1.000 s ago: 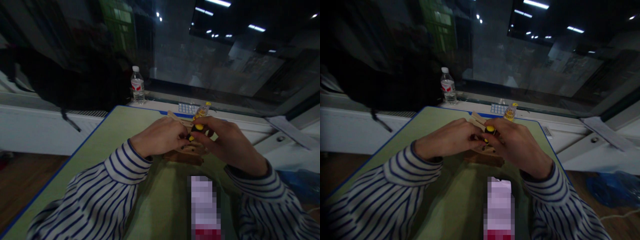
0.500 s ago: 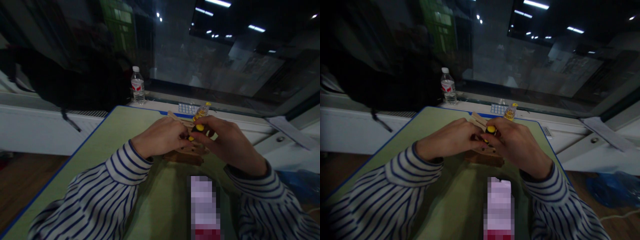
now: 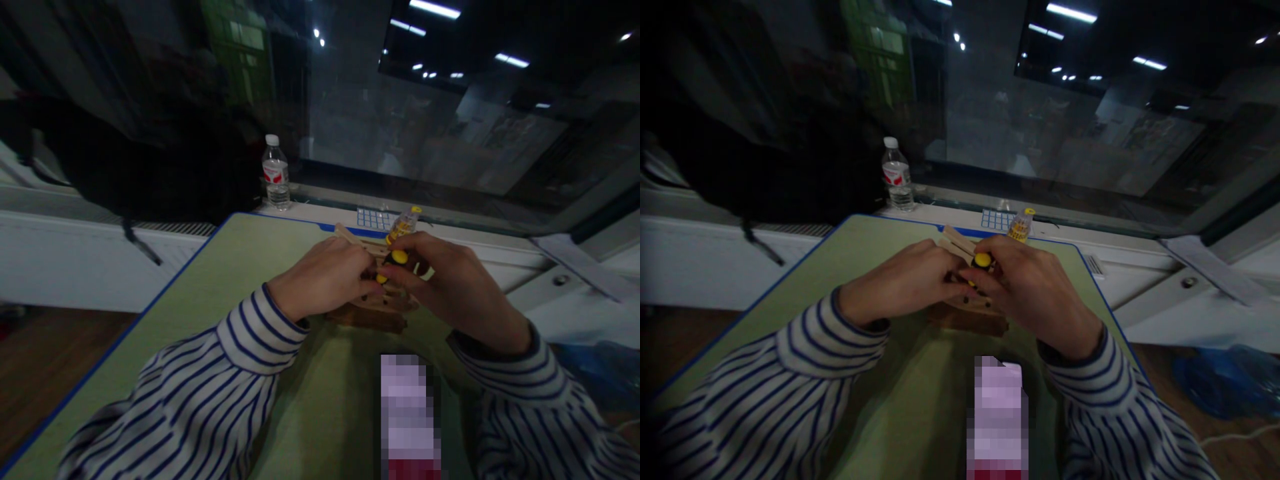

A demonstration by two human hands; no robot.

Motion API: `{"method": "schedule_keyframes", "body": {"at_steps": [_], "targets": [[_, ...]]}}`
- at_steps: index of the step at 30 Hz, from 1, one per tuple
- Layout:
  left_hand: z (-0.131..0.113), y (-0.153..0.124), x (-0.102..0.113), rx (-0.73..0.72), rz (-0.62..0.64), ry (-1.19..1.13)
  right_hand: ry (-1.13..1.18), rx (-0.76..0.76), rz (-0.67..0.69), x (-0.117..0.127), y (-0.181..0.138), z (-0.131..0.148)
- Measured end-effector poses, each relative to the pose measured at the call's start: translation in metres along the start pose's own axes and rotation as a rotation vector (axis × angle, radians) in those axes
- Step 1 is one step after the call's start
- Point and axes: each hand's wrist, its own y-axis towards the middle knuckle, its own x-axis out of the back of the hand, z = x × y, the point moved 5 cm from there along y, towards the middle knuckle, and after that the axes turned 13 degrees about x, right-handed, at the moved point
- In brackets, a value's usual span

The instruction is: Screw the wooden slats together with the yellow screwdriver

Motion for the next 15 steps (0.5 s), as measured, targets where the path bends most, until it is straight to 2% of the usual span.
{"method": "schedule_keyframes", "body": {"at_steps": [15], "targets": [[0.0038, -0.0027, 0.0012, -0.041, 0.05, -0.096, 0.107, 0.064, -0.018, 0.0011, -0.0024, 0.0033]]}}
